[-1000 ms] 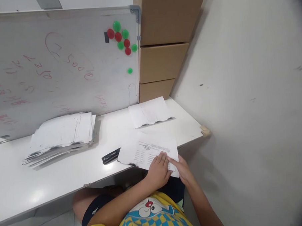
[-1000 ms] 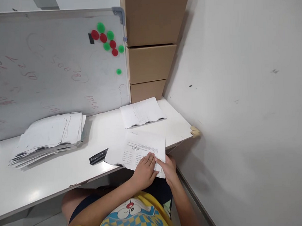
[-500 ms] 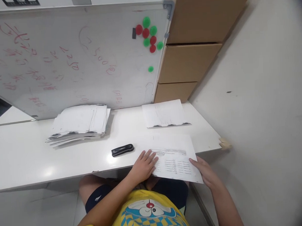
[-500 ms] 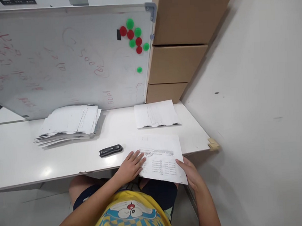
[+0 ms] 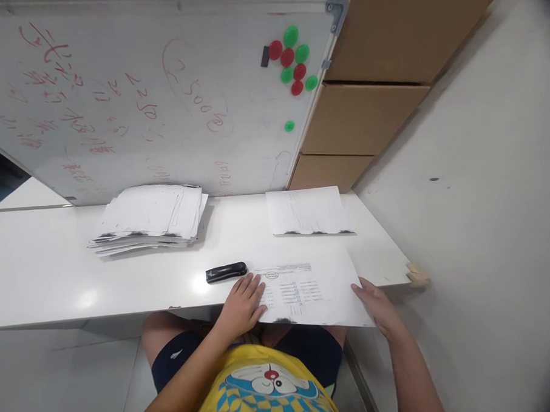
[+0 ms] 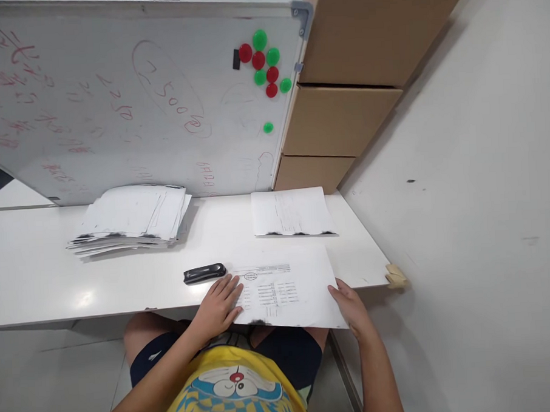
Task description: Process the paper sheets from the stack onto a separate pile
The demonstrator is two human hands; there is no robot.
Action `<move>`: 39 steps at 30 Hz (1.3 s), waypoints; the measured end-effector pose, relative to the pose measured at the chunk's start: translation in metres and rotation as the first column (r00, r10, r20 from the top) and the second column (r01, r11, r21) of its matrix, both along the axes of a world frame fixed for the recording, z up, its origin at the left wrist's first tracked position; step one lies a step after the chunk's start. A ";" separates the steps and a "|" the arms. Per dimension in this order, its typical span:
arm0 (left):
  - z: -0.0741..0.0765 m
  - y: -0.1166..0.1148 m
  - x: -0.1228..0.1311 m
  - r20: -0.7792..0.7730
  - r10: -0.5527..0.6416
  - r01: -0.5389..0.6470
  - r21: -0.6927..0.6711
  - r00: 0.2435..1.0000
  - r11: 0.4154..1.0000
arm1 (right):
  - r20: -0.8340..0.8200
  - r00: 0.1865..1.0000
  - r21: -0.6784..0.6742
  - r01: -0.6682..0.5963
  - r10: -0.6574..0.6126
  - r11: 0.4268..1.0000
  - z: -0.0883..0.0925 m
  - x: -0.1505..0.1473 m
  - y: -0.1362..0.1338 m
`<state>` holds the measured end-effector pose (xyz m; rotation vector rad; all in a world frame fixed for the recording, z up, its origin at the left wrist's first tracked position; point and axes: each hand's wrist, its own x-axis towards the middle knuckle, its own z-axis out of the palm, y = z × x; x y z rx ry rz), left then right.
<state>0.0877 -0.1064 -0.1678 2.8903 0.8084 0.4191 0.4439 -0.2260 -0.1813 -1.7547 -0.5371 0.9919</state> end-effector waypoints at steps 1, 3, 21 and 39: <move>0.000 0.002 -0.003 -0.002 -0.030 0.030 -0.007 1.000 1.000 | 0.094 0.996 -0.015 -0.006 0.008 1.000 -0.001 0.002 0.001; 0.000 0.007 -0.007 -0.007 -0.079 0.079 -0.023 0.997 0.997 | 0.355 0.935 -0.055 0.032 -0.010 0.998 0.001 -0.003 0.002; 0.000 0.009 -0.004 -0.041 -0.136 0.135 -0.011 0.990 0.991 | 0.967 -0.086 -0.248 -0.520 0.239 0.817 -0.027 -0.169 0.013; -0.014 0.009 -0.007 0.096 -0.343 0.321 0.189 0.935 0.928 | 0.954 -0.246 -0.297 -0.680 0.173 0.670 -0.020 -0.136 0.005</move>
